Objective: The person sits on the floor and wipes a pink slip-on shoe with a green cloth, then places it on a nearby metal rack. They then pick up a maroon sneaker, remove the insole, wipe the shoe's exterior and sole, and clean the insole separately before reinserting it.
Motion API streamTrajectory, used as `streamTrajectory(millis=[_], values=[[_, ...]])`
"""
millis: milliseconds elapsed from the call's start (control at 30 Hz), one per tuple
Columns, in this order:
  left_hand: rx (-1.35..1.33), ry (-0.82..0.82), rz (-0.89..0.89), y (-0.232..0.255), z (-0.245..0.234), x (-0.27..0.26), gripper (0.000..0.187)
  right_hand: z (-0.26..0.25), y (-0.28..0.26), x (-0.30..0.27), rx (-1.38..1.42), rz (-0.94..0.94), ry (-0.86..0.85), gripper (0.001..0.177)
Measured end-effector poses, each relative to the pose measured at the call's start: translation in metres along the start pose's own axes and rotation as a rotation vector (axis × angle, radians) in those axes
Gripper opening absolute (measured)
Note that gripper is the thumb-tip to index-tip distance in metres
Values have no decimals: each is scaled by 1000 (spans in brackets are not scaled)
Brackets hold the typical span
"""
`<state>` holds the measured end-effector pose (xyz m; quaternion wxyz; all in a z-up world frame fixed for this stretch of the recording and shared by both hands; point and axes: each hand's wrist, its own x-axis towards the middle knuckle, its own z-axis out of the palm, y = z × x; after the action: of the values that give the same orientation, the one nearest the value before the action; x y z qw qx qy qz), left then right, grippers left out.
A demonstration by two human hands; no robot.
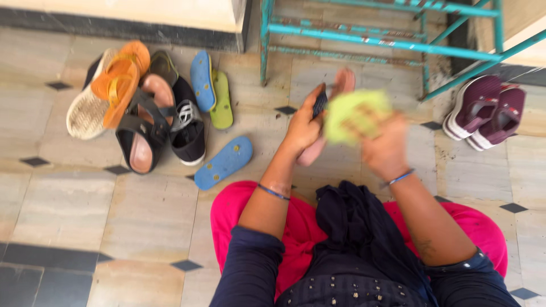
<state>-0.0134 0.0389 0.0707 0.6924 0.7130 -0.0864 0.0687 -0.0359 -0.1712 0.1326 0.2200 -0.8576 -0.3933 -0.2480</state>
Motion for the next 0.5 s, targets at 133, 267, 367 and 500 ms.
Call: streamTrajectory(millis=[133,267,367,500], values=[[-263,-196,116,8,-10,0,73,-12,-10,20,-360,-210,8,44],[-517,-344,56,17,-24,-9,73,-20,16,21,-298,30,67,52],[-691,-439,70,25,-30,-13,68,-19,58,13,-134,219,98,58],[-853,-399,80,32,-36,-12,68,-5,108,-38,-16,443,-41,52]])
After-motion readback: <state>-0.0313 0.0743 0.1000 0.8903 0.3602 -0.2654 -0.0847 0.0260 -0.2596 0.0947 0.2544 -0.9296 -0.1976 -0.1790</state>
